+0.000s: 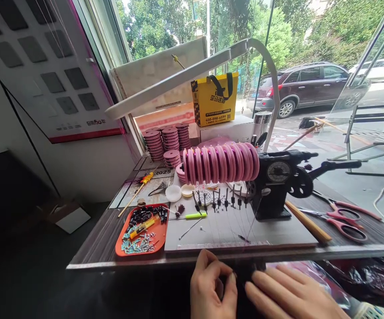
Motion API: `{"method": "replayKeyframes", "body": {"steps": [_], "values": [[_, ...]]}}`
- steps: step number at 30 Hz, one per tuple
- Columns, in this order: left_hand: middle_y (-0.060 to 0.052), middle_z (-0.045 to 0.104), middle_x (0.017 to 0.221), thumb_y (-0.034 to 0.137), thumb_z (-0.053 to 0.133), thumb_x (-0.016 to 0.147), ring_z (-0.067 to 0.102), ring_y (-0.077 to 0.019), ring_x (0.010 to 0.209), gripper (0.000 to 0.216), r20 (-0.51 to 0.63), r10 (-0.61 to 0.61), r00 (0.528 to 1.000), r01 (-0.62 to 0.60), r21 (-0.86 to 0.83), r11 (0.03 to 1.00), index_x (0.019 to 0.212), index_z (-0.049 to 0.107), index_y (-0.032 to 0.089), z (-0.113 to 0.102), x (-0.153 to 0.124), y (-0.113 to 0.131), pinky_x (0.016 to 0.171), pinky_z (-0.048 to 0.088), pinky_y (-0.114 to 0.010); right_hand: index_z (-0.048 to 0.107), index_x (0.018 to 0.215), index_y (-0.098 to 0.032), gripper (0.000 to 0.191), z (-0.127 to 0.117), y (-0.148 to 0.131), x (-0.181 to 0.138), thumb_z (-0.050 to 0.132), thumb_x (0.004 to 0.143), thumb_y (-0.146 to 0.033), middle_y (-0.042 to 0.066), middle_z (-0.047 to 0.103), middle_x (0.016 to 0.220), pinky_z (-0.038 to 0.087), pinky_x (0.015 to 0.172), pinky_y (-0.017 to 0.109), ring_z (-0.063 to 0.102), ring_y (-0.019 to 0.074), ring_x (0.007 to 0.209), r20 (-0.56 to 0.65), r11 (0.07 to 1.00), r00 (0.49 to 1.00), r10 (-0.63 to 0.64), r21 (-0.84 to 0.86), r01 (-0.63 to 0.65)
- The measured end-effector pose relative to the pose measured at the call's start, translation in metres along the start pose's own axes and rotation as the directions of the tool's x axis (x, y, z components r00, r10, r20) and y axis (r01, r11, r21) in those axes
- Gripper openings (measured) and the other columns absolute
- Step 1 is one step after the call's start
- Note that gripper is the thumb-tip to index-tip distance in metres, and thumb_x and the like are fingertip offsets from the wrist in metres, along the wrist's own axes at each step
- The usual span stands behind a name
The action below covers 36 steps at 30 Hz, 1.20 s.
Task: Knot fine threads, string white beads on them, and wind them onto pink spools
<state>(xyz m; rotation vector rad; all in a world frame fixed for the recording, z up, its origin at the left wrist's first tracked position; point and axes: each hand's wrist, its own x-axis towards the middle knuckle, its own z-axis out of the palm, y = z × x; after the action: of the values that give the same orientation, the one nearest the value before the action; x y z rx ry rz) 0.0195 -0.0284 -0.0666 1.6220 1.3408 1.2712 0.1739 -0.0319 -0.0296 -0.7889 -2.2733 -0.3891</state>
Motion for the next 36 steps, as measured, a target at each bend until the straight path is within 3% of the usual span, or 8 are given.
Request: {"method": "replayKeyframes", "body": {"steps": [5, 9, 12, 16, 19, 25, 32, 36], "values": [[0.0, 0.045, 0.067, 0.031, 0.051, 0.072, 0.034, -0.008, 0.05, 0.022, 0.085, -0.093, 0.992, 0.105, -0.148, 0.983, 0.056, 0.056, 0.016, -0.009, 0.007, -0.007, 0.044, 0.025, -0.023, 0.055, 0.072, -0.018, 0.014, 0.007, 0.031, 0.06, 0.048, 0.082, -0.012, -0.003, 0.057, 0.067, 0.031, 0.048, 0.02, 0.047, 0.0077, 0.054, 0.439, 0.92, 0.894, -0.094, 0.382, -0.09], [0.0, 0.044, 0.066, 0.028, 0.052, 0.073, 0.039, -0.0096, 0.054, 0.023, 0.042, -0.113, 0.993, 0.118, -0.134, 0.984, 0.054, 0.054, 0.016, -0.012, 0.01, -0.003, 0.047, 0.03, -0.022, 0.051, 0.068, -0.017, 0.012, 0.02, 0.038, 0.072, 0.05, 0.078, -0.01, -0.007, 0.038, 0.052, 0.022, 0.043, 0.019, 0.029, 0.006, 0.045, 0.542, 0.866, 0.838, -0.064, 0.448, -0.224], [-0.001, 0.045, 0.074, 0.017, 0.049, 0.077, 0.041, -0.0086, 0.053, 0.016, -0.106, 0.137, 0.985, -0.125, 0.111, 0.986, 0.062, 0.055, 0.016, -0.01, 0.008, 0.003, 0.047, 0.034, -0.021, 0.05, 0.066, -0.017, 0.014, 0.022, 0.034, 0.071, 0.047, 0.079, -0.013, -0.007, 0.032, 0.05, 0.021, 0.042, 0.02, 0.023, 0.0065, 0.044, 0.578, 0.833, 0.814, 0.066, 0.417, -0.364], [-0.011, 0.057, 0.094, -0.002, 0.045, 0.075, 0.05, -0.0153, 0.071, 0.022, -0.091, 0.631, 0.771, -0.521, 0.481, 0.705, 0.084, 0.057, 0.013, -0.008, 0.007, 0.003, 0.064, 0.042, -0.026, 0.052, 0.066, -0.017, 0.017, 0.023, 0.033, 0.075, 0.043, 0.08, -0.013, -0.006, 0.039, 0.05, 0.028, 0.048, 0.018, 0.032, 0.0068, 0.047, 0.595, 0.722, 0.78, 0.195, 0.451, -0.525], [-0.01, 0.062, 0.087, -0.006, 0.046, 0.073, 0.051, -0.0161, 0.07, 0.025, -0.003, 0.701, 0.713, -0.615, 0.479, 0.627, 0.088, 0.056, 0.012, -0.011, 0.012, 0.0, 0.063, 0.043, -0.026, 0.054, 0.066, -0.017, 0.015, 0.023, 0.036, 0.077, 0.046, 0.078, -0.013, -0.005, 0.045, 0.051, 0.032, 0.052, 0.018, 0.041, 0.0076, 0.049, 0.616, 0.675, 0.755, 0.224, 0.461, -0.576], [0.0, 0.056, 0.07, 0.002, 0.044, 0.076, 0.043, -0.0079, 0.05, 0.02, 0.015, 0.458, 0.889, -0.444, 0.272, 0.854, 0.067, 0.049, 0.019, -0.017, 0.014, 0.007, 0.045, 0.031, -0.02, 0.05, 0.086, -0.016, 0.012, 0.004, 0.033, 0.077, 0.038, 0.086, -0.018, 0.007, 0.051, 0.09, 0.039, 0.072, 0.027, 0.047, 0.0143, 0.078, 0.299, 0.787, 0.949, 0.105, 0.559, -0.263], [0.002, 0.047, 0.056, 0.016, 0.052, 0.07, 0.036, -0.0087, 0.049, 0.013, 0.116, 0.054, 0.992, -0.052, -0.019, 0.998, 0.058, 0.054, 0.016, -0.024, 0.021, 0.022, 0.047, 0.025, -0.024, 0.043, 0.079, -0.017, 0.011, -0.003, 0.026, 0.063, 0.041, 0.077, -0.007, 0.003, 0.049, 0.082, 0.04, 0.059, 0.022, 0.045, 0.0114, 0.066, 0.476, 0.785, 0.879, -0.022, 0.553, -0.279], [0.004, 0.044, 0.048, 0.02, 0.061, 0.06, 0.034, -0.0068, 0.043, 0.01, 0.427, -0.392, 0.815, 0.541, -0.318, 0.779, 0.055, 0.055, 0.015, -0.027, 0.032, 0.02, 0.045, 0.022, -0.023, 0.05, 0.08, -0.019, 0.015, -0.001, 0.023, 0.041, 0.046, 0.072, -0.005, 0.001, 0.051, 0.074, 0.032, 0.05, 0.024, 0.043, 0.0127, 0.061, 0.316, 0.926, 0.93, -0.188, 0.372, 0.061]]}}
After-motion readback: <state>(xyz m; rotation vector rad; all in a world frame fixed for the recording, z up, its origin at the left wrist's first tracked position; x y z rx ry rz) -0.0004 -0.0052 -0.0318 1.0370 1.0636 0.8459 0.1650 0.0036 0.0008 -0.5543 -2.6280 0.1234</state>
